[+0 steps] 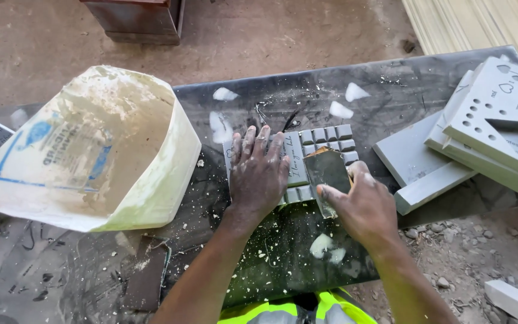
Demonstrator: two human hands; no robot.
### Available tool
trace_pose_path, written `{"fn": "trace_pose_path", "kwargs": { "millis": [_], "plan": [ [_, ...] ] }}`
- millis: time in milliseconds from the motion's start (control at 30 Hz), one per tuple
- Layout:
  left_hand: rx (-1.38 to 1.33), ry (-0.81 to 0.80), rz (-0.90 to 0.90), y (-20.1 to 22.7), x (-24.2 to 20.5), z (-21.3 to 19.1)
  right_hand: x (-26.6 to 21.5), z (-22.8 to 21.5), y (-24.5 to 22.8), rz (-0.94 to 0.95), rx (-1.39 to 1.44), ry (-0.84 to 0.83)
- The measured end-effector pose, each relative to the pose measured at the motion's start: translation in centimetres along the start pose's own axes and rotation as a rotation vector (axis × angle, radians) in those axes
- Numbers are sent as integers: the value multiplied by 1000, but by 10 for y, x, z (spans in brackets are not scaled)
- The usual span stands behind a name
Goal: Sanding the edges and surface of a decorative tile plaque to smooth it.
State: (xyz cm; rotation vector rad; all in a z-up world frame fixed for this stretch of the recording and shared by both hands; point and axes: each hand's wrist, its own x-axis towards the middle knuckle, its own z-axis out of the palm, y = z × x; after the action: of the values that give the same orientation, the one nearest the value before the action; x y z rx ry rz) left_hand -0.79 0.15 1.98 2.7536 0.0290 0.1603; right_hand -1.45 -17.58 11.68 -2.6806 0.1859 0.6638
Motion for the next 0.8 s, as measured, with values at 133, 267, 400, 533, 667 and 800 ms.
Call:
{"fn": "trace_pose_path", "kwargs": {
  "millis": [133,267,400,533,667,800],
  "plan": [
    [-13,10,7,-2,0,4,12,17,0,-41,-35,46],
    [-22,2,-6,-5,-2,14,19,37,3,-66,-76,130],
    [-35,-56,-36,5,0,-1,23,57,12,-134,-151,237],
    [9,-99,-68,5,3,-1,35,72,14,-156,-85,274],
    [62,-168,-70,8,4,-3,110,75,3,-494,-244,527],
    [33,-159,-91,4,5,22,159,66,-9,-481,-162,497]
  ]
}}
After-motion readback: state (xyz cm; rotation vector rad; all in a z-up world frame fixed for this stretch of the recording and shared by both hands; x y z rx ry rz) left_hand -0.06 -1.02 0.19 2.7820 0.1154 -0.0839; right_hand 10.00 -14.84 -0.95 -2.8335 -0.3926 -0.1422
